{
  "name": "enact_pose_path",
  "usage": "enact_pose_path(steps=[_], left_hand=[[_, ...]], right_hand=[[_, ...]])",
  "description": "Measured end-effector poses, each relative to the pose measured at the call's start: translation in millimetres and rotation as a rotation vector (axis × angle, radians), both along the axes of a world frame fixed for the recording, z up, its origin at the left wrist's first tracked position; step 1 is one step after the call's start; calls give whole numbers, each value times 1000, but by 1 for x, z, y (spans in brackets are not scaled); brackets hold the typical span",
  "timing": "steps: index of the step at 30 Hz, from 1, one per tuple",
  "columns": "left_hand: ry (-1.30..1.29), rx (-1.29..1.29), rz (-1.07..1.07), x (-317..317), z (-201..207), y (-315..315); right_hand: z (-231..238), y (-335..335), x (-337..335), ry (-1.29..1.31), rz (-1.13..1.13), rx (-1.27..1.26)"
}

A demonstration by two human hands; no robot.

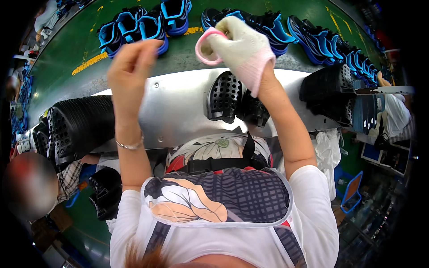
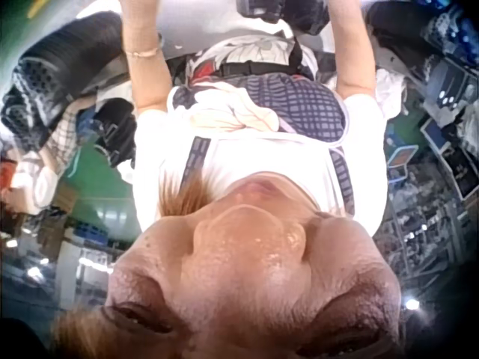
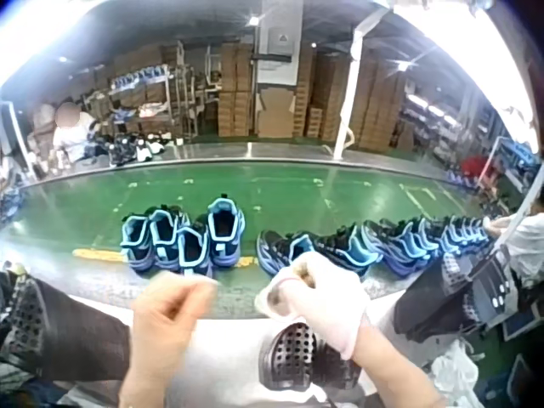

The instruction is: The person puts on gloves and then repeatedly picks up black shoe soles from a stack and inserts them into blue and black shoe uppers on a conveyor belt. The person handles the components one at a time and places the assembled shoes back on the line.

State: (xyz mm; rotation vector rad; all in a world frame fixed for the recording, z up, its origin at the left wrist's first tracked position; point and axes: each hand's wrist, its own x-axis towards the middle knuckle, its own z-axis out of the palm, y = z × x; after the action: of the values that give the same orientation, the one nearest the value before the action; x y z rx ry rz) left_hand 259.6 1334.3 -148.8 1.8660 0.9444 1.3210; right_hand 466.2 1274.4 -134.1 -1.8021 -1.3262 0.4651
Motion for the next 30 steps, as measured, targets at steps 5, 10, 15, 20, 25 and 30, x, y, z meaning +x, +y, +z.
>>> enact_pose_path(steps=[5,10,15,20,25,30], left_hand=[[183,-127,-180,40,-19,-28],[-420,-991,-298,39,-34,-2],[-767,-823,-249,33,-31,2],[-989,-754,-486,35,-16,3],[-1149,-744,-558,34,-13,5],[-825,-598,-464,32,-19,4]], right_hand=[[2,3,-26,-220,76,26],[-12,-5,-48,-594,271,227],[-15,-6,-51,-665,460,141],[-3,2,-49,-400,467,0],[3,-3,-43,-361,531,144],[-7,-8,-41,-137,512,215]])
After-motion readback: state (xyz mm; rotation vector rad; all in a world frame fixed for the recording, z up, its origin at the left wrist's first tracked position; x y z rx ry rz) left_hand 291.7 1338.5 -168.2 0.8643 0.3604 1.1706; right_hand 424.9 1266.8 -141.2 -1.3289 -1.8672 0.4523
